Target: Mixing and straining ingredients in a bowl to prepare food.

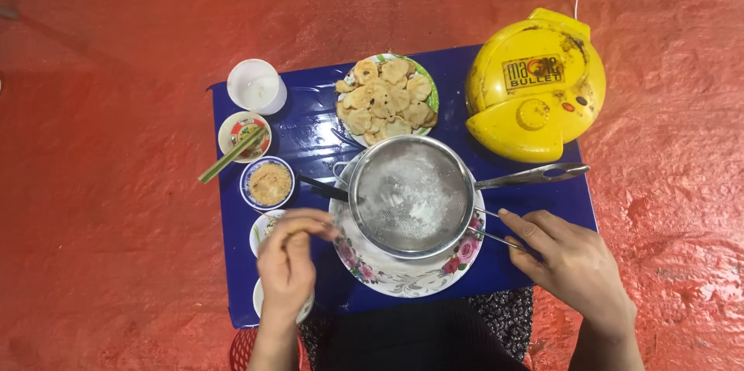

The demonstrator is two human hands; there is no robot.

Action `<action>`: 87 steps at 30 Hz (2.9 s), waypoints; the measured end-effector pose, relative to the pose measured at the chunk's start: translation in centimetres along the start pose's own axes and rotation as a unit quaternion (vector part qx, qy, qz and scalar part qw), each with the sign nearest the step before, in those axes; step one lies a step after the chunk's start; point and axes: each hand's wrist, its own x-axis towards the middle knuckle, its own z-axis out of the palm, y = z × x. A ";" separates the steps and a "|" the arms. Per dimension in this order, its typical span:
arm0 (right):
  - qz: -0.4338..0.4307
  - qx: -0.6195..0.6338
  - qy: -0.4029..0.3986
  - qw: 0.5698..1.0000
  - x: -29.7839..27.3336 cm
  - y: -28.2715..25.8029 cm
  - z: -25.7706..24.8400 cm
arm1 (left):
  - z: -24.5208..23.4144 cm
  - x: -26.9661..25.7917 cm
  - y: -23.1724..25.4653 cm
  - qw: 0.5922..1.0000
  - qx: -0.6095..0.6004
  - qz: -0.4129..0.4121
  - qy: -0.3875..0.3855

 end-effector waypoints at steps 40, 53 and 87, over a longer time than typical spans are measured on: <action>0.002 0.001 0.028 1.000 1.0 0.3 -0.7 | 0.7 -2.1 0.9 0.984 0.161 0.061 -0.052; -0.005 0.004 0.029 1.000 1.1 0.0 -0.8 | 1.0 -2.4 -0.6 0.979 0.180 0.087 -0.027; 0.042 0.163 0.033 0.985 1.7 0.6 -3.3 | -6.0 -4.1 5.0 0.941 -0.226 0.051 0.246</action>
